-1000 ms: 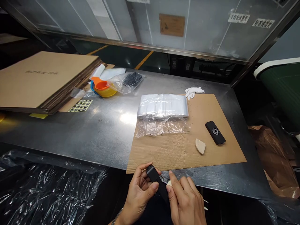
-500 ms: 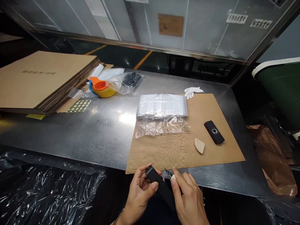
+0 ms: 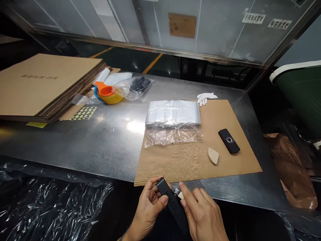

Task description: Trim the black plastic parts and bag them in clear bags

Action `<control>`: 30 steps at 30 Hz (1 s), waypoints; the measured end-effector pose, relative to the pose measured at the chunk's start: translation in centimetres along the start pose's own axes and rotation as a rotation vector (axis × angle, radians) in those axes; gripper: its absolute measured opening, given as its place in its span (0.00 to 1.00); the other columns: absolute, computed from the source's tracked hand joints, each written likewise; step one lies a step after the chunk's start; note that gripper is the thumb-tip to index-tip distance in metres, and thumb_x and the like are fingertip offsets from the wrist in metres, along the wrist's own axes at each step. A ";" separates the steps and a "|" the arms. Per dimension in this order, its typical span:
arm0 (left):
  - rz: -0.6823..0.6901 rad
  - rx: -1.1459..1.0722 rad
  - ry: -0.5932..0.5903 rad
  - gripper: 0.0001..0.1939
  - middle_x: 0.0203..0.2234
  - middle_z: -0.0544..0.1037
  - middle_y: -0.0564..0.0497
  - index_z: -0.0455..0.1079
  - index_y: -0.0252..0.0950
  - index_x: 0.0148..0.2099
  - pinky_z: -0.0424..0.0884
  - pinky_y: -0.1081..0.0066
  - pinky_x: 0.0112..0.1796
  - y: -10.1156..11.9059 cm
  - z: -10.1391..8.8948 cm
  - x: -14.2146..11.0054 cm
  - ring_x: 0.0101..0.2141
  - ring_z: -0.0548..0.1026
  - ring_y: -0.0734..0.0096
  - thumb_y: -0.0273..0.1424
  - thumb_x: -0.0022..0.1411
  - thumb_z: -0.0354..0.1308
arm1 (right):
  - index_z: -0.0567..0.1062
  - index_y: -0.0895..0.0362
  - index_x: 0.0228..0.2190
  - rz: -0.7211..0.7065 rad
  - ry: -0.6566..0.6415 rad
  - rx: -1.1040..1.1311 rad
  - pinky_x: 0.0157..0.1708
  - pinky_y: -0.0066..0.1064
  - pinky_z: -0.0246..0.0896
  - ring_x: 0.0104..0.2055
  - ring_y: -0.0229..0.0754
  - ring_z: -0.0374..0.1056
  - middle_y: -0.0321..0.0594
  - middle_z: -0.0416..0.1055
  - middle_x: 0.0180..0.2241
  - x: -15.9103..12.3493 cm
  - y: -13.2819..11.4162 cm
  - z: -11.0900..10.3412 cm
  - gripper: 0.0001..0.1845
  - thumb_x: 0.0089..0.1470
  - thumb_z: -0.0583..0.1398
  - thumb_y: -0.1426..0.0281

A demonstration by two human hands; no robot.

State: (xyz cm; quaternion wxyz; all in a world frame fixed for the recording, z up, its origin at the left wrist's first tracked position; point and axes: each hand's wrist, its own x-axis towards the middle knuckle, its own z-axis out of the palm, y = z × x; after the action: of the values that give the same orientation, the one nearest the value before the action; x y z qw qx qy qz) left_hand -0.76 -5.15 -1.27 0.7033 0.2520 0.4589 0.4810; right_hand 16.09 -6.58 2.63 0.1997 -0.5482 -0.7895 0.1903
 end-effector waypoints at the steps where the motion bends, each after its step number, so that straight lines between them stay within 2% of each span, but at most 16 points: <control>1: -0.002 0.003 -0.005 0.28 0.35 0.74 0.46 0.58 0.37 0.46 0.69 0.70 0.36 0.1 0.0 0.0 0.34 0.72 0.69 0.38 0.46 0.67 | 0.65 0.57 0.53 0.007 -0.003 0.006 0.25 0.28 0.65 0.27 0.39 0.67 0.39 0.67 0.26 0.0 0.0 -0.1 0.19 0.62 0.47 0.69; 3: -0.014 0.008 -0.028 0.27 0.34 0.74 0.47 0.58 0.37 0.46 0.69 0.70 0.36 0.2 0.0 0.0 0.35 0.72 0.68 0.38 0.47 0.66 | 0.66 0.56 0.52 0.055 -0.004 0.077 0.29 0.28 0.65 0.31 0.40 0.68 0.40 0.69 0.29 0.0 0.0 -0.2 0.18 0.62 0.47 0.68; 6: -0.040 0.014 -0.076 0.27 0.34 0.74 0.47 0.58 0.37 0.46 0.69 0.70 0.37 0.4 0.0 -0.1 0.36 0.73 0.67 0.38 0.47 0.66 | 0.69 0.55 0.44 0.197 -0.061 0.315 0.33 0.27 0.64 0.34 0.39 0.68 0.39 0.70 0.33 0.4 -0.2 -0.2 0.13 0.61 0.49 0.66; 10: -0.079 -0.003 -0.171 0.26 0.36 0.75 0.46 0.58 0.37 0.45 0.68 0.69 0.39 0.5 0.1 -0.5 0.38 0.73 0.66 0.38 0.47 0.66 | 0.69 0.56 0.30 0.354 -0.196 0.635 0.25 0.25 0.56 0.25 0.35 0.61 0.33 0.66 0.23 1.7 -0.4 0.2 0.14 0.58 0.53 0.59; 13: -0.111 -0.037 -0.240 0.27 0.39 0.74 0.44 0.58 0.37 0.46 0.67 0.68 0.40 0.5 0.1 -0.8 0.40 0.73 0.63 0.37 0.47 0.66 | 0.67 0.58 0.26 0.398 -0.252 0.853 0.24 0.25 0.51 0.24 0.34 0.56 0.31 0.61 0.21 2.7 -0.4 0.6 0.16 0.56 0.54 0.58; 17: -0.133 -0.059 -0.293 0.26 0.36 0.75 0.44 0.59 0.37 0.46 0.67 0.69 0.35 0.5 -0.1 -0.9 0.38 0.74 0.63 0.37 0.48 0.65 | 0.66 0.59 0.23 0.474 -0.288 1.086 0.22 0.24 0.46 0.20 0.31 0.52 0.29 0.56 0.17 3.1 -0.3 1.2 0.18 0.57 0.54 0.59; 21: -0.151 -0.035 -0.260 0.24 0.36 0.75 0.46 0.60 0.37 0.45 0.67 0.70 0.36 0.8 -0.2 -0.6 0.36 0.73 0.67 0.37 0.49 0.65 | 0.66 0.59 0.24 0.492 -0.211 1.074 0.22 0.24 0.44 0.21 0.31 0.49 0.28 0.55 0.18 2.5 0.2 1.6 0.17 0.57 0.54 0.59; 26: -0.131 0.011 -0.244 0.24 0.34 0.75 0.48 0.61 0.36 0.44 0.67 0.71 0.36 1.2 0.1 -0.6 0.34 0.72 0.70 0.37 0.48 0.66 | 0.62 0.57 0.21 0.483 -0.195 0.991 0.20 0.25 0.42 0.20 0.31 0.46 0.28 0.51 0.18 1.7 0.6 1.4 0.21 0.58 0.52 0.55; 30: -0.120 0.018 -0.207 0.26 0.36 0.74 0.47 0.60 0.36 0.43 0.68 0.70 0.37 1.0 0.1 -0.6 0.36 0.72 0.69 0.38 0.46 0.67 | 0.62 0.56 0.26 0.416 -0.197 0.780 0.25 0.26 0.48 0.23 0.34 0.52 0.29 0.55 0.20 1.0 0.1 0.7 0.20 0.61 0.45 0.55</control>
State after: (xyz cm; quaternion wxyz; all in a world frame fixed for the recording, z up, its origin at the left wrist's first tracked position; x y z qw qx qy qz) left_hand -1.17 -5.26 -0.18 0.7722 0.2788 0.4020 0.4054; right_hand 15.46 -5.62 2.08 0.2725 -0.5583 -0.5472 0.5609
